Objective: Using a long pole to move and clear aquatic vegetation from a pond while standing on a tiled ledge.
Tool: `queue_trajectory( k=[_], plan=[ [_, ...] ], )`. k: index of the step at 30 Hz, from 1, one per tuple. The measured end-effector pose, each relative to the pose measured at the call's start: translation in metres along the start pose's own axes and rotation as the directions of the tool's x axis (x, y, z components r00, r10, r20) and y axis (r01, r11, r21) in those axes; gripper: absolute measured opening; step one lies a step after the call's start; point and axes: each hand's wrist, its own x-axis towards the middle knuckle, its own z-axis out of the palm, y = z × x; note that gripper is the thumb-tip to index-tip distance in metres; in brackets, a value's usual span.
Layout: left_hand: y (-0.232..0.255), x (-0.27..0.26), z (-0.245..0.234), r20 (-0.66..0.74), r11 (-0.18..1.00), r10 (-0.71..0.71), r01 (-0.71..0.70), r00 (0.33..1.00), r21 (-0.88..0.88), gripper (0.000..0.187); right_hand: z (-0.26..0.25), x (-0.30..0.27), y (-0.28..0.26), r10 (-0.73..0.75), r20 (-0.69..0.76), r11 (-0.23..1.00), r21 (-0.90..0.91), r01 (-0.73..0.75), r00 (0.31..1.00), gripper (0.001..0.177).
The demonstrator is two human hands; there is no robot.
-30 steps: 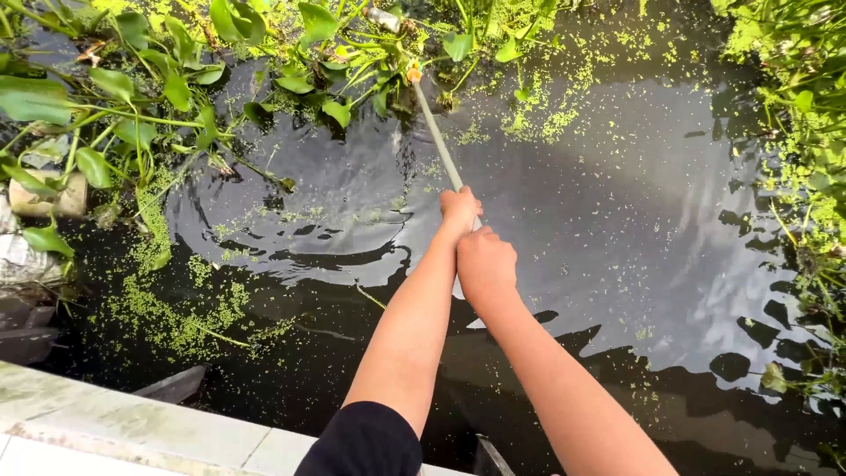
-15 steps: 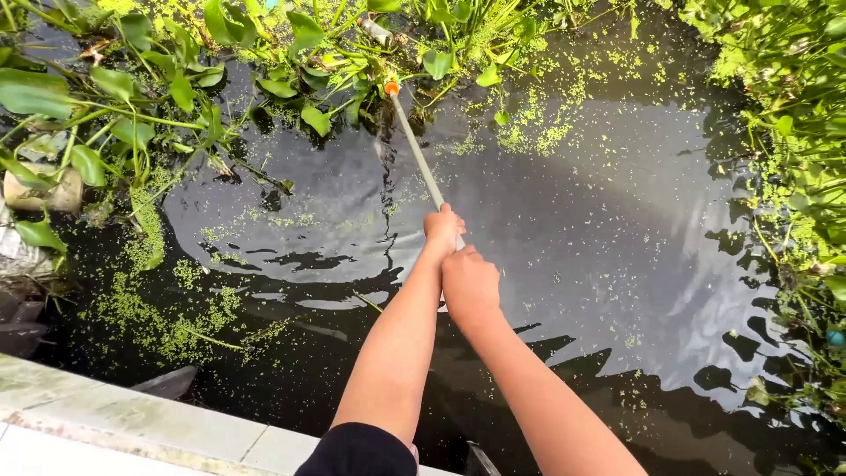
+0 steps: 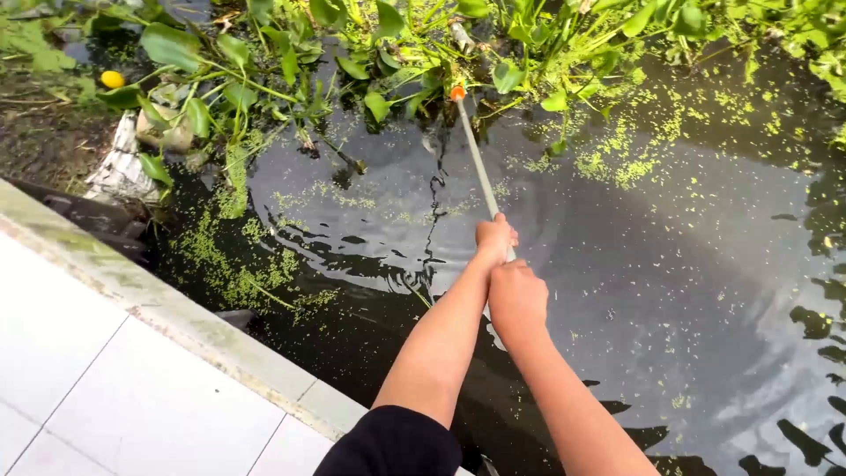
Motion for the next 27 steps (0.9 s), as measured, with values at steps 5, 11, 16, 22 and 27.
queue_trajectory(
  k=[5, 11, 16, 22, 27],
  plan=[
    [0.012, -0.008, 0.001, -0.019, 1.000, 0.025, -0.025, 1.000, 0.010, 0.040, 0.014, 0.004, 0.004, 0.004, -0.011, 0.999, 0.043, -0.004, 1.000, 0.016],
    [0.011, 0.016, -0.005, -0.062, 0.999, 0.034, -0.035, 0.997, -0.009, 0.042, 0.024, 0.014, -0.007, 0.003, -0.028, 1.000, 0.031, -0.003, 1.000, 0.016],
    [0.021, 0.014, -0.013, -0.055, 0.998, 0.045, -0.047, 0.997, -0.038, 0.041, 0.016, 0.018, -0.015, 0.031, -0.006, 0.998, 0.055, -0.030, 1.000, 0.014],
    [0.012, 0.049, -0.028, -0.066, 0.998, 0.057, -0.059, 0.996, -0.027, 0.041, 0.023, 0.026, -0.034, 0.041, -0.029, 0.999, 0.022, -0.041, 0.999, 0.015],
    [0.018, 0.067, -0.054, -0.035, 0.996, 0.064, -0.066, 0.997, -0.062, 0.039, 0.008, 0.033, -0.060, 0.086, -0.026, 0.996, 0.004, -0.086, 0.996, 0.014]
  ],
)
